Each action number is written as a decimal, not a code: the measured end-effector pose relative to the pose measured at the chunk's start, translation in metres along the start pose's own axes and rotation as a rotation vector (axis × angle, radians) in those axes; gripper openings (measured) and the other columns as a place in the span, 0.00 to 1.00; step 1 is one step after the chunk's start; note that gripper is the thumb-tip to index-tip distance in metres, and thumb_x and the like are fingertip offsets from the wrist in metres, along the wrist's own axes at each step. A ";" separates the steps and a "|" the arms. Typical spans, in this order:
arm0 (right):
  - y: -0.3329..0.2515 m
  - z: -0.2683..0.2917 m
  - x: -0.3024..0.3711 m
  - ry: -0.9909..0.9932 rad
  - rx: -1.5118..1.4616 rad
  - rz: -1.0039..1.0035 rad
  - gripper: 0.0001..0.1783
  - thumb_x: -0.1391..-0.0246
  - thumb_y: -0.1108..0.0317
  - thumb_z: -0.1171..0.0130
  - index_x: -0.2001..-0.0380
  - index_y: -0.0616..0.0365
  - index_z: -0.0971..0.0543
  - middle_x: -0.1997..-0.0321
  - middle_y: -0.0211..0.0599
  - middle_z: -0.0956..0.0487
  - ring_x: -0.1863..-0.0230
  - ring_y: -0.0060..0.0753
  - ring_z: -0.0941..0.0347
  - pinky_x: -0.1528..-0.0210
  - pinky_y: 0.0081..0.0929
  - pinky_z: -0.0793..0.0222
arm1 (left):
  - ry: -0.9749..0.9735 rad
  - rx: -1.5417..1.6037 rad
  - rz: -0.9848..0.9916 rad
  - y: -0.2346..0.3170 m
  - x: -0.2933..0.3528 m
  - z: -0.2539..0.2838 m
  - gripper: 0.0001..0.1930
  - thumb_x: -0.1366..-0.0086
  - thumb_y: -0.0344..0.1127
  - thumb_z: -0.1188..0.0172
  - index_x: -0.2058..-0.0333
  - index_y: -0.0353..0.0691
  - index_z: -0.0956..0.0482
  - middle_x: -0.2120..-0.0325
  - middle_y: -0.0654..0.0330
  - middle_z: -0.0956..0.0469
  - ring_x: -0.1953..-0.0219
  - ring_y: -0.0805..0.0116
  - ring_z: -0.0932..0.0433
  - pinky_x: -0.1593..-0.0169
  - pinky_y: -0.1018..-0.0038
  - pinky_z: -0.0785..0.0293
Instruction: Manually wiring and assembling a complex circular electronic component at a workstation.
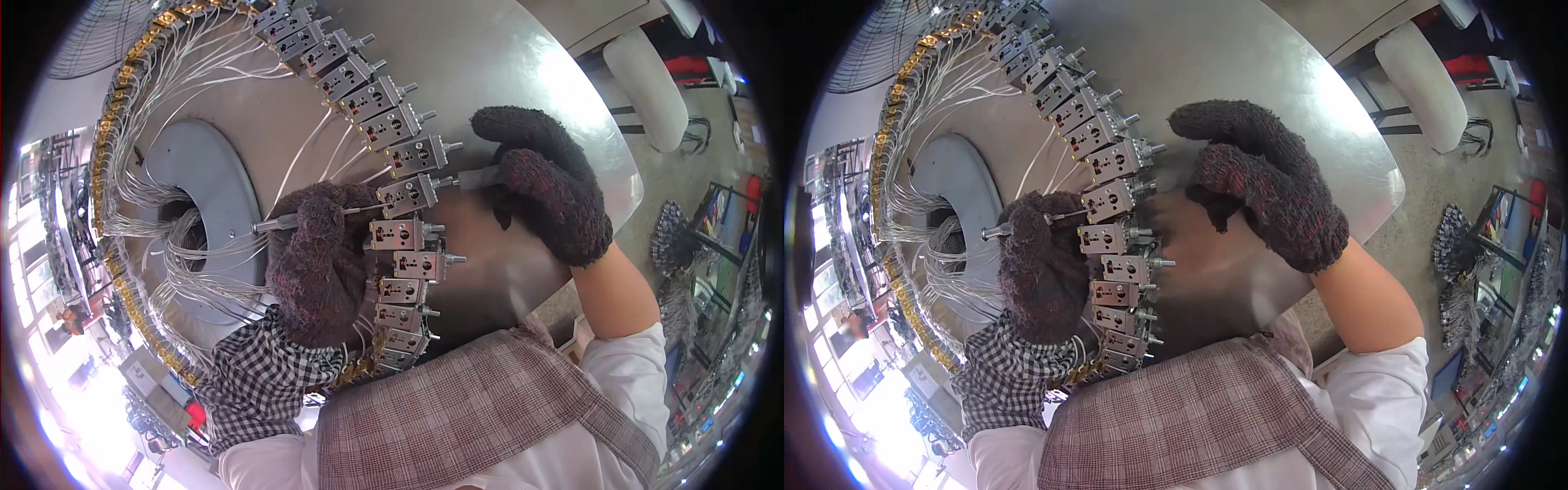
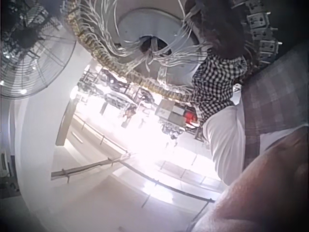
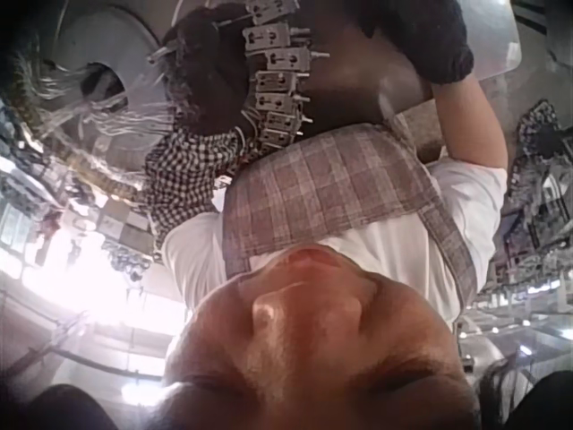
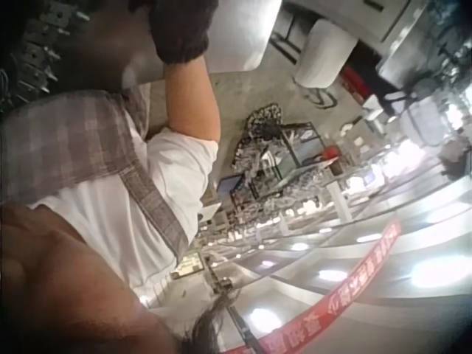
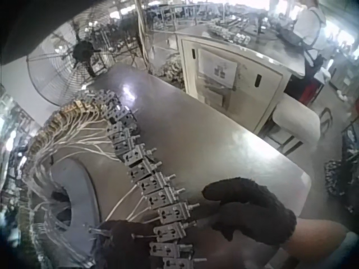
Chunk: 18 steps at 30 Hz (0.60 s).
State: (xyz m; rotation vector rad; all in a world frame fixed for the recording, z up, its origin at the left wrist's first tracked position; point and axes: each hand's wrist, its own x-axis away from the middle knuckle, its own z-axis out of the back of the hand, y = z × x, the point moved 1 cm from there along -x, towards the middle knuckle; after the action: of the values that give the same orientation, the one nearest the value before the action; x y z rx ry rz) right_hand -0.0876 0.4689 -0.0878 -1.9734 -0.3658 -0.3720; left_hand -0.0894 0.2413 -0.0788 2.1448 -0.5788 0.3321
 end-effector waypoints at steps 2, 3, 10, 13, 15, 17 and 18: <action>0.001 0.003 -0.002 -0.032 0.009 -0.008 0.21 0.48 0.67 0.44 0.50 0.60 0.30 0.58 0.40 0.26 0.67 0.30 0.25 0.73 0.21 0.29 | -0.010 0.053 0.040 0.006 0.000 -0.009 0.16 0.36 0.47 0.50 0.58 0.41 0.30 0.60 0.54 0.26 0.58 0.55 0.26 0.63 0.60 0.23; 0.001 0.004 -0.003 -0.063 0.015 -0.013 0.21 0.48 0.68 0.45 0.50 0.60 0.30 0.57 0.42 0.25 0.66 0.31 0.25 0.73 0.21 0.29 | -0.050 0.072 0.071 0.009 0.000 -0.013 0.16 0.36 0.47 0.50 0.58 0.41 0.30 0.60 0.54 0.26 0.58 0.55 0.26 0.63 0.60 0.23; 0.011 0.002 -0.013 -0.170 0.060 0.177 0.22 0.45 0.69 0.47 0.47 0.62 0.33 0.58 0.45 0.24 0.65 0.32 0.25 0.66 0.27 0.27 | -0.087 0.275 0.170 0.003 0.002 0.002 0.29 0.36 0.54 0.53 0.49 0.33 0.36 0.58 0.45 0.28 0.61 0.54 0.23 0.61 0.58 0.21; 0.014 0.003 -0.016 -0.157 -0.051 0.150 0.22 0.45 0.68 0.47 0.47 0.62 0.34 0.58 0.45 0.24 0.65 0.31 0.25 0.64 0.28 0.27 | -0.067 0.131 0.240 0.006 -0.003 0.004 0.26 0.36 0.52 0.52 0.51 0.35 0.34 0.58 0.45 0.28 0.61 0.53 0.23 0.62 0.56 0.21; 0.010 0.001 -0.017 -0.174 0.024 0.162 0.21 0.44 0.67 0.47 0.48 0.62 0.32 0.60 0.44 0.23 0.66 0.31 0.25 0.66 0.27 0.27 | -0.050 0.122 0.188 0.006 -0.002 0.005 0.25 0.36 0.51 0.51 0.52 0.35 0.33 0.58 0.46 0.28 0.61 0.53 0.23 0.62 0.55 0.21; 0.007 -0.003 -0.017 -0.140 0.015 0.101 0.20 0.44 0.67 0.47 0.49 0.62 0.32 0.61 0.43 0.23 0.67 0.31 0.25 0.67 0.26 0.27 | -0.031 0.112 0.133 0.005 -0.001 0.004 0.23 0.36 0.50 0.51 0.53 0.35 0.32 0.58 0.46 0.28 0.61 0.52 0.23 0.62 0.55 0.21; 0.005 -0.005 -0.017 -0.105 0.005 0.041 0.20 0.44 0.66 0.47 0.49 0.61 0.31 0.62 0.43 0.23 0.68 0.30 0.25 0.69 0.25 0.27 | -0.024 0.099 0.062 0.004 -0.001 0.002 0.19 0.36 0.47 0.51 0.57 0.37 0.30 0.59 0.49 0.27 0.60 0.52 0.24 0.62 0.57 0.21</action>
State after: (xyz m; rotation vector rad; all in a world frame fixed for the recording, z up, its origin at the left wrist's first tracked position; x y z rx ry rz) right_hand -0.1011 0.4613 -0.0967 -1.9976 -0.3922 -0.2422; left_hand -0.0925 0.2377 -0.0774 2.2317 -0.6558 0.3760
